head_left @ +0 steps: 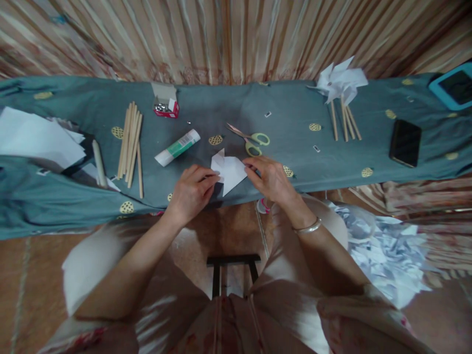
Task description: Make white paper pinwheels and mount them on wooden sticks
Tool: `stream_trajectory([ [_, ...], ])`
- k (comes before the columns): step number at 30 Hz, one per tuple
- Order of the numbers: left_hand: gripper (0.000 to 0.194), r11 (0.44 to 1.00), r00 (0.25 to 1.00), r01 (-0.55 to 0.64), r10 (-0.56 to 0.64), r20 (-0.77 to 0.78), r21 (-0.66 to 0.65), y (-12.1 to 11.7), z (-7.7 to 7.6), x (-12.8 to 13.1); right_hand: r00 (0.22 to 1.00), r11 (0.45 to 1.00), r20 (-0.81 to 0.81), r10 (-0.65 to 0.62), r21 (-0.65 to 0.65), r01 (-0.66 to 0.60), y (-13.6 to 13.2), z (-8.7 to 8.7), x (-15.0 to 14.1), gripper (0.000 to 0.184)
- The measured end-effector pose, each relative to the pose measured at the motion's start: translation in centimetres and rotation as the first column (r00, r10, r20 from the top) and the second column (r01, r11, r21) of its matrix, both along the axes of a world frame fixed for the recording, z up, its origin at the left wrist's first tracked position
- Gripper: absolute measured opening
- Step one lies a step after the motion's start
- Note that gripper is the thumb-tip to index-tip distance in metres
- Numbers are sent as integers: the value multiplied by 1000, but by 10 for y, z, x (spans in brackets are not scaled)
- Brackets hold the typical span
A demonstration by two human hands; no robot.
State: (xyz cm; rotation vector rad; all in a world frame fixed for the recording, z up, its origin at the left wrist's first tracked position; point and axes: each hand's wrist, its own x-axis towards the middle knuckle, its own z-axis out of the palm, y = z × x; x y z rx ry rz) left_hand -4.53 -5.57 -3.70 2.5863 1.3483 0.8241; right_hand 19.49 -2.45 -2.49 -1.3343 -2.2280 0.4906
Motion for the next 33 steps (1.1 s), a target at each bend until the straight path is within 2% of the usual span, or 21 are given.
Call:
stream_trajectory([
  [5,21,1000,1000,6,-5,-15,4,0,5,-2,1000,999,-24,-5,-36,4,-8,5,1,19],
  [11,13,999,996,47,-45,-78,26,-9,8,11,1000,999,-23,-5,-54,4,-10,5,0,17],
  [19,13,996,991,69,-63,-116,54,-11,5,16,998,997,-59,-1,-83,-4,-13,9,1,13],
  [25,15,991,992,88,-79,-95,100,-12,0,17,997,994,-68,27,-100,-34,-15,12,3,19],
  [30,14,993,995,58,-49,-85,99,-13,0,16,988,988,-141,60,-132,-79,-14,10,3,23],
  [33,13,993,996,67,-61,-64,100,-14,1,15,969,978,-241,48,-185,-94,-14,6,4,18],
])
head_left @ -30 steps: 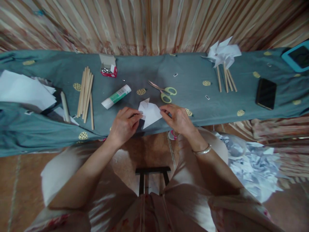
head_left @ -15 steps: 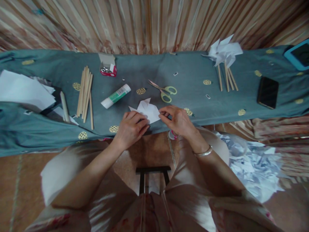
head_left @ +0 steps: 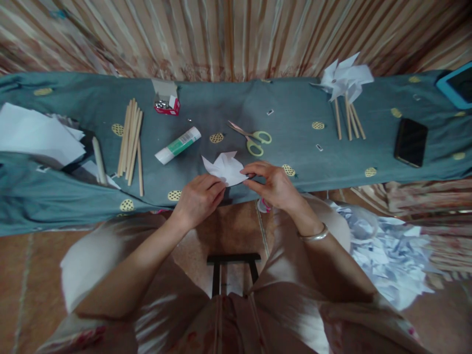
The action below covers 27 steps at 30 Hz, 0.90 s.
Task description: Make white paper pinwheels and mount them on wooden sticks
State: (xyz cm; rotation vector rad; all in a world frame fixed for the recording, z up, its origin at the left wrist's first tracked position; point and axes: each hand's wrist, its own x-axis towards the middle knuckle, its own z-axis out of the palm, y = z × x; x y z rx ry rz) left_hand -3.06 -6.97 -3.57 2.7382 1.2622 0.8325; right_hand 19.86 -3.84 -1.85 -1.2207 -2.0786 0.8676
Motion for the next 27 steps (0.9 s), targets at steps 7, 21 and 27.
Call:
stream_trajectory([
  [7,14,1000,999,28,-28,-32,-1,-4,3,0,988,994,-157,4,-103,-21,1,-4,-3,10],
  [21,17,997,999,35,-36,-10,-62,-7,1,3,991,996,135,-22,86,10,-5,3,-24,15],
  [27,20,999,1000,22,-23,-20,-44,-7,-1,7,962,974,270,-23,223,-40,-6,-5,-33,21],
])
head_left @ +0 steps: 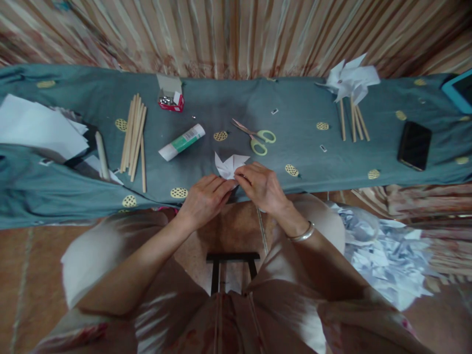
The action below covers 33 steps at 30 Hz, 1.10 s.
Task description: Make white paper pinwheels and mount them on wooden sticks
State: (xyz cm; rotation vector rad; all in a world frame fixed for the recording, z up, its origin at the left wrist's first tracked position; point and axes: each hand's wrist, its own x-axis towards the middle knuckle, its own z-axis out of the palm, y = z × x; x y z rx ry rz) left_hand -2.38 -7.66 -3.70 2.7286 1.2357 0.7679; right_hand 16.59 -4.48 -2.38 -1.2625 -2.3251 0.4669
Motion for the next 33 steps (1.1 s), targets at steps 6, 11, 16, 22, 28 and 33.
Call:
stream_trajectory([
  [6,20,999,999,51,-51,14,19,1,0,-1,996,1000,87,-6,25,4,0,0,-4,21],
  [11,17,997,998,59,-61,21,50,1,1,-1,996,999,91,-18,36,15,0,-1,-4,21],
  [16,17,997,998,61,-62,27,44,1,2,0,998,999,64,-24,38,21,-1,0,-3,18],
  [22,21,998,998,50,-49,32,-31,1,1,-1,997,999,62,-40,13,40,-3,3,1,18],
  [28,21,999,999,42,-41,34,-27,2,1,-1,999,999,9,31,-31,-31,-6,5,7,19],
  [33,20,999,999,29,-28,30,-45,2,2,0,997,997,15,76,-20,-75,-8,6,9,21],
])
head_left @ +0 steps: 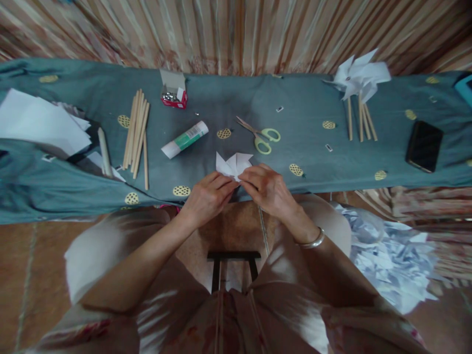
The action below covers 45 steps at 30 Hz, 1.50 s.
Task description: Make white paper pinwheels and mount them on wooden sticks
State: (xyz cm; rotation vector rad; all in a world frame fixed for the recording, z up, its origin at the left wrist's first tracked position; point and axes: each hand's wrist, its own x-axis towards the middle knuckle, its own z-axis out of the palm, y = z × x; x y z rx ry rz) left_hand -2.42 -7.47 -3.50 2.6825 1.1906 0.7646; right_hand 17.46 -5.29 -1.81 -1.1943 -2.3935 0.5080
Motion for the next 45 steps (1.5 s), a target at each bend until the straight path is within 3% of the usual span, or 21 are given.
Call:
stream_trajectory([
  [17,19,999,1000,-8,7,9,36,0,0,1,1000,1000,-5,27,10,-27,-2,2,-2,28],
  [25,18,998,996,8,-3,84,-63,0,1,-2,998,998,11,58,-7,-58,-2,3,-1,29],
  [36,19,965,961,-190,221,169,-180,18,0,-24,997,999,-49,52,-4,-52,-3,-1,1,29],
  [45,24,951,935,-176,243,260,-256,30,4,-24,998,1000,-63,25,8,-25,-4,0,0,26],
])
